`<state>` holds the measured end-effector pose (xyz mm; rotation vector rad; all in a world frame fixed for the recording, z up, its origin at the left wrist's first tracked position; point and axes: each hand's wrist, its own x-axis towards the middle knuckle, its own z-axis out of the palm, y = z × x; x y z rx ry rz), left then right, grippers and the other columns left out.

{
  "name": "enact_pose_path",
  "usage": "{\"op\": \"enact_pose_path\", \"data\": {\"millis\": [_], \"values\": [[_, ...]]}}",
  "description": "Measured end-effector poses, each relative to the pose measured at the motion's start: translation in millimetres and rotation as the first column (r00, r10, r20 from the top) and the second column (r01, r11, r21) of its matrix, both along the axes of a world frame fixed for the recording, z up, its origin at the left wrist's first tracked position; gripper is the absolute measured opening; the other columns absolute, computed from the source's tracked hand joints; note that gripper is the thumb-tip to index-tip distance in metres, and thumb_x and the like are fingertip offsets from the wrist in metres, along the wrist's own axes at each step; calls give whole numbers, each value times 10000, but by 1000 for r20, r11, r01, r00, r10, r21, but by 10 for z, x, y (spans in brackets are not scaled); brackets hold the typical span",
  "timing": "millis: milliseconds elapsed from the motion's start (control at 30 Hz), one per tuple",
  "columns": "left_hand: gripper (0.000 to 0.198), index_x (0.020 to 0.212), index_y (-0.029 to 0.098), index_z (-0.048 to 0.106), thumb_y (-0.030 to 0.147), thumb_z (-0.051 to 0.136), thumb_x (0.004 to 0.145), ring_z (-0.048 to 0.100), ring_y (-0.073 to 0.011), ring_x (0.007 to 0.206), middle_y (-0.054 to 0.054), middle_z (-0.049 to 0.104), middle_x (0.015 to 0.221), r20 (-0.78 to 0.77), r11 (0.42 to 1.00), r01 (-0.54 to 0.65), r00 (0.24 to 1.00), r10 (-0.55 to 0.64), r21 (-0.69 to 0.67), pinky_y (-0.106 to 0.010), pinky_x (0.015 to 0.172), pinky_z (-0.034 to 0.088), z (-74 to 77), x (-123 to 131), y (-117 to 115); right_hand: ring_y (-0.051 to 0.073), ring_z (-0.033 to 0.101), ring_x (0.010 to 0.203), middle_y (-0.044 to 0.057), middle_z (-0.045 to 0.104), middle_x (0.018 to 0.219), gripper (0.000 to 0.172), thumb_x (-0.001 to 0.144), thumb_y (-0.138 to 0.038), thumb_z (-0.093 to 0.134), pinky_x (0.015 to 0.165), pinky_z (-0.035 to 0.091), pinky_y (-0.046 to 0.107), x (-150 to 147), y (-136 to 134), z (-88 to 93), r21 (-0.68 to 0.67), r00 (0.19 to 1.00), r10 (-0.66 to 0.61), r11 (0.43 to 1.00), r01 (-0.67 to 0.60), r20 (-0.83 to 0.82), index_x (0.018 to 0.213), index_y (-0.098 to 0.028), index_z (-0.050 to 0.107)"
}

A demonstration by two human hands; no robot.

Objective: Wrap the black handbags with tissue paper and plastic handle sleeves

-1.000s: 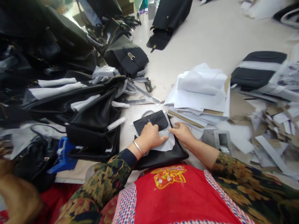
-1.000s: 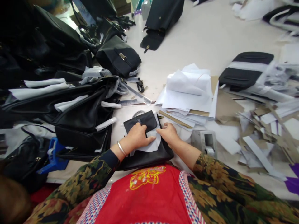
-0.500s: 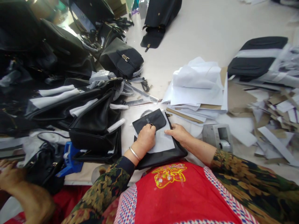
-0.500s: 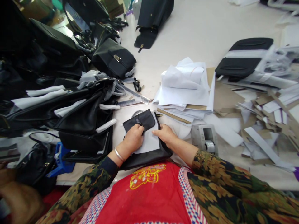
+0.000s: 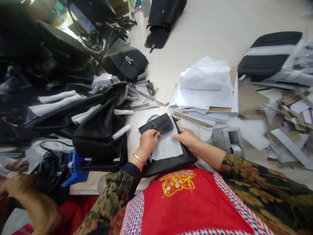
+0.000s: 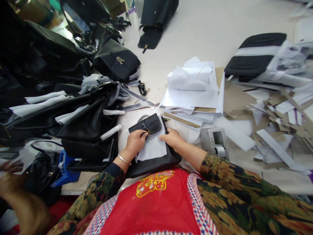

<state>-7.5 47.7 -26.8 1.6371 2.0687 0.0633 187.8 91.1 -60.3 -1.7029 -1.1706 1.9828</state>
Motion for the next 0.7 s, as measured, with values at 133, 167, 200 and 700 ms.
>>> {"op": "enact_pose_path", "data": {"millis": [133,167,200,700], "values": [[217,966,202,756,310,570,945,682,-191,953,-73,763,1004,117,995,-96,988,98,-19,-269,861,482,-12,-60,32,227,699,675,58,749,788,289,656,-265,715,570,560,298,-10,13,11,-73,1000,-18,997,17,-12,915,-144,673],[218,956,202,757,319,573,943,683,-190,941,-72,765,995,134,993,-116,984,119,-29,-263,844,482,-16,-67,36,228,699,673,59,747,782,278,654,-260,710,562,557,296,-15,17,16,-78,1000,-25,997,23,-19,905,-146,669],[222,941,200,758,326,575,941,682,-189,930,-72,766,983,148,991,-131,980,135,-41,-259,829,482,-19,-71,38,228,698,669,57,744,775,266,651,-254,705,554,554,292,-21,20,19,-79,999,-32,996,30,-23,891,-149,663],[242,1091,212,726,243,536,944,667,-208,1057,-68,727,1154,-3,988,155,988,-155,1,-304,953,480,-24,59,-132,203,670,623,33,718,721,214,623,-192,653,550,541,289,-66,-9,-54,-84,993,-106,991,102,-48,833,-152,645]]}}
